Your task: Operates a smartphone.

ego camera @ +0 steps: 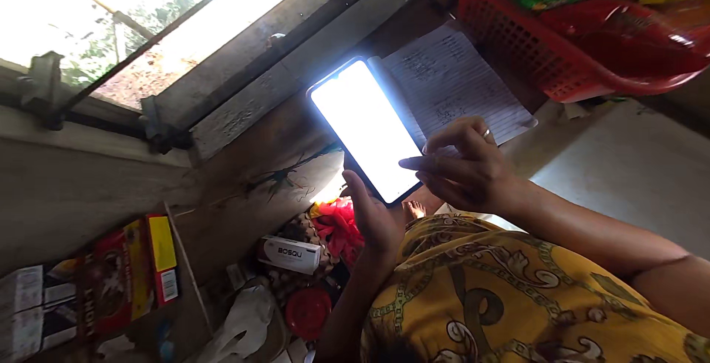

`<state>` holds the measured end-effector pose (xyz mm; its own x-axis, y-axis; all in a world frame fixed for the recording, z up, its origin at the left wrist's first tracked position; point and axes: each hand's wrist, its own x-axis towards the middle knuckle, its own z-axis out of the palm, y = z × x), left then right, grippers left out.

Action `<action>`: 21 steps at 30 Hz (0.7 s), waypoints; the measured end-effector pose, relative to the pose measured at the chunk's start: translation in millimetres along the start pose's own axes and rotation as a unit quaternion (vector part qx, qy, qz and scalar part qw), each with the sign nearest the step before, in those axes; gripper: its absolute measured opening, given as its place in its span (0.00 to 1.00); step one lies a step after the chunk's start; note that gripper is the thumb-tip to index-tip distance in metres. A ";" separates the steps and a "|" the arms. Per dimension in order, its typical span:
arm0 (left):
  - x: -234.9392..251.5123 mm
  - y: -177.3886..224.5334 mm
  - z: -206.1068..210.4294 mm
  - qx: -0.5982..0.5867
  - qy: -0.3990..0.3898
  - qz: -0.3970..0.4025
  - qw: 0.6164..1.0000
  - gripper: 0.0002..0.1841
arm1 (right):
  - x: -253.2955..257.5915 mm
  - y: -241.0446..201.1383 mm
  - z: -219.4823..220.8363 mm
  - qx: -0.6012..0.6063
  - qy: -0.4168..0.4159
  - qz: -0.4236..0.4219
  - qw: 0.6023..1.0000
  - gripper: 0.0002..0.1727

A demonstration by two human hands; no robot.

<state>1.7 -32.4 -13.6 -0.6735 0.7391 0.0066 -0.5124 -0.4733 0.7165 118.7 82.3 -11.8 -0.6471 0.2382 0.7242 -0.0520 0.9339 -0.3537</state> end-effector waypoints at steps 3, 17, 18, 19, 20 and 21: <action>0.3 0.7 0.9 -0.007 0.001 0.000 1.000 0.27 | 0.1 0.3 -1.3 0.020 0.002 -0.013 1.000 0.11; -0.4 0.3 -0.1 0.005 0.012 0.005 1.000 0.27 | -2.0 3.8 -7.5 -0.003 0.027 0.011 1.000 0.11; -0.7 -0.1 -0.5 0.005 0.010 0.006 1.000 0.27 | -2.1 4.5 -7.1 -0.013 0.026 0.015 0.999 0.11; -1.0 -0.2 -0.6 0.008 0.011 0.005 1.000 0.27 | -2.2 4.9 -6.2 -0.019 0.025 0.017 0.999 0.11; -1.4 0.0 -0.7 0.013 0.011 0.001 1.000 0.27 | -2.6 5.0 -5.1 -0.021 0.022 0.017 0.999 0.10; -1.6 0.2 -0.9 0.016 0.012 -0.001 1.000 0.27 | -3.0 4.3 -4.4 -0.019 0.019 0.015 1.000 0.11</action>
<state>2.2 -34.1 -14.1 -0.6852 0.7283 -0.0100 -0.4962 -0.4568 0.7383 123.7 86.7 -13.0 -0.6181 0.2766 0.7358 -0.0029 0.9353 -0.3539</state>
